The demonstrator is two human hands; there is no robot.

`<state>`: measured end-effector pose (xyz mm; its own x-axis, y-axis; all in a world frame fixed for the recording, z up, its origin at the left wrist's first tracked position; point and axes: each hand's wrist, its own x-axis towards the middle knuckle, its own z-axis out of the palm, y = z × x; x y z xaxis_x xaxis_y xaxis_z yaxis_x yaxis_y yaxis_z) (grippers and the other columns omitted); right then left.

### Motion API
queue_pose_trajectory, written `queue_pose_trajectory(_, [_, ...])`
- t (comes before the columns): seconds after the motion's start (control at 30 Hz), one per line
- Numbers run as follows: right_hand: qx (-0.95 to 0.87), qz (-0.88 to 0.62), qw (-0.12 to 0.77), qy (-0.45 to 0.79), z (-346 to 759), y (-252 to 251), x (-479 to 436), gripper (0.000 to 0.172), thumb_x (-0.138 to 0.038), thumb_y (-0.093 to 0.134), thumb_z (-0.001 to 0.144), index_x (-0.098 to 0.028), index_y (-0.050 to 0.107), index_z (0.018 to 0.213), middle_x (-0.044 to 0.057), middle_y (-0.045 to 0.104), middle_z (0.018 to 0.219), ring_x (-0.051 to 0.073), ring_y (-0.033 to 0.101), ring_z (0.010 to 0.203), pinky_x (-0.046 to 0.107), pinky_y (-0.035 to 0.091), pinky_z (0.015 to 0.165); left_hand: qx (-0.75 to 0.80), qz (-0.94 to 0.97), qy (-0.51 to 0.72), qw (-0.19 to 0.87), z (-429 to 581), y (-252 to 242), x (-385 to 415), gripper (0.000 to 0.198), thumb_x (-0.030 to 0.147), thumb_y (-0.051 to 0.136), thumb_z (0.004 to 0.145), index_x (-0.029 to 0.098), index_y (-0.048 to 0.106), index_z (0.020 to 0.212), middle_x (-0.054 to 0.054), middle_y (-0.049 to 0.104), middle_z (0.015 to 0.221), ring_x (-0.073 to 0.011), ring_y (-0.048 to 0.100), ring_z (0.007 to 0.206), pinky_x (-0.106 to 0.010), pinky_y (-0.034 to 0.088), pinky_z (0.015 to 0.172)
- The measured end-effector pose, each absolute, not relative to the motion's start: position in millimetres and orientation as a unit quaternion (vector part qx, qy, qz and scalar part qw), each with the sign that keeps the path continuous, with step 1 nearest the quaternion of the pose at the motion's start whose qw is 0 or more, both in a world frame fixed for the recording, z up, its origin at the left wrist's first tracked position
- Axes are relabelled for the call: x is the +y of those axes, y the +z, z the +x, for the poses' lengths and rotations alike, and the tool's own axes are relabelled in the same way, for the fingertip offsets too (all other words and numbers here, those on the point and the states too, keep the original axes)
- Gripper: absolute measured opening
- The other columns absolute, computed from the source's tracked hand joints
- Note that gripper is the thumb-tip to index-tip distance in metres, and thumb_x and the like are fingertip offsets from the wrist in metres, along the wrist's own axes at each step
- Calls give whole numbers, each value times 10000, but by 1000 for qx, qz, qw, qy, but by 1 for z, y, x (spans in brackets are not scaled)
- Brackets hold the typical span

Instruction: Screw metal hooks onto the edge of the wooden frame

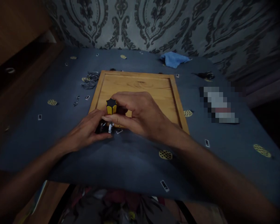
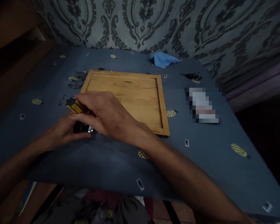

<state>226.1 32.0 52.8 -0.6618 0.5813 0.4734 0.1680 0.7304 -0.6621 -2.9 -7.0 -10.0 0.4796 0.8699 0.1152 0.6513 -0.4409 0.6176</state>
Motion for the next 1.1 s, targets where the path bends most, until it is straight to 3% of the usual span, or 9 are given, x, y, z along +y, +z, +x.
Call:
queue_pose_trajectory(0.13, [-861,-216,351,298,225,53,31,416,-487,589,1024,-230,437,735,-34,519,713,125,512,659,285,409,653,456,824,213,260,-1,-8,-6,454,642,668,896,278,588,1156,-68,663,1095,-322,647,1067,-510,570,937])
queue_pose_trajectory(0.3, [-852,-237,341,320,226,59,30,410,-514,614,1003,-227,488,739,-18,570,732,139,550,695,277,447,643,464,818,207,269,1,-1,-6,479,661,665,887,274,580,1156,-73,660,1155,-322,642,1085,-489,563,943])
queue_pose_trajectory(0.53, [-792,-314,420,312,232,70,31,422,-644,605,964,-236,587,855,-5,584,763,158,585,707,290,489,619,467,813,191,291,3,7,-6,428,624,682,892,248,591,1074,-52,663,1065,-277,642,983,-435,559,888])
queue_pose_trajectory(0.83, [-849,-275,354,281,230,60,34,352,-476,618,1006,-233,524,769,-24,567,692,145,538,682,291,441,646,461,818,198,281,1,0,-6,430,641,673,894,269,579,1088,-59,668,1125,-301,651,1053,-464,572,906])
queue_pose_trajectory(1.1, [-851,-270,347,288,227,57,34,339,-463,618,1009,-225,545,780,-7,621,737,151,579,704,295,479,664,466,816,204,275,1,1,-6,447,651,664,893,262,585,1099,-60,674,1125,-298,657,1058,-470,562,942])
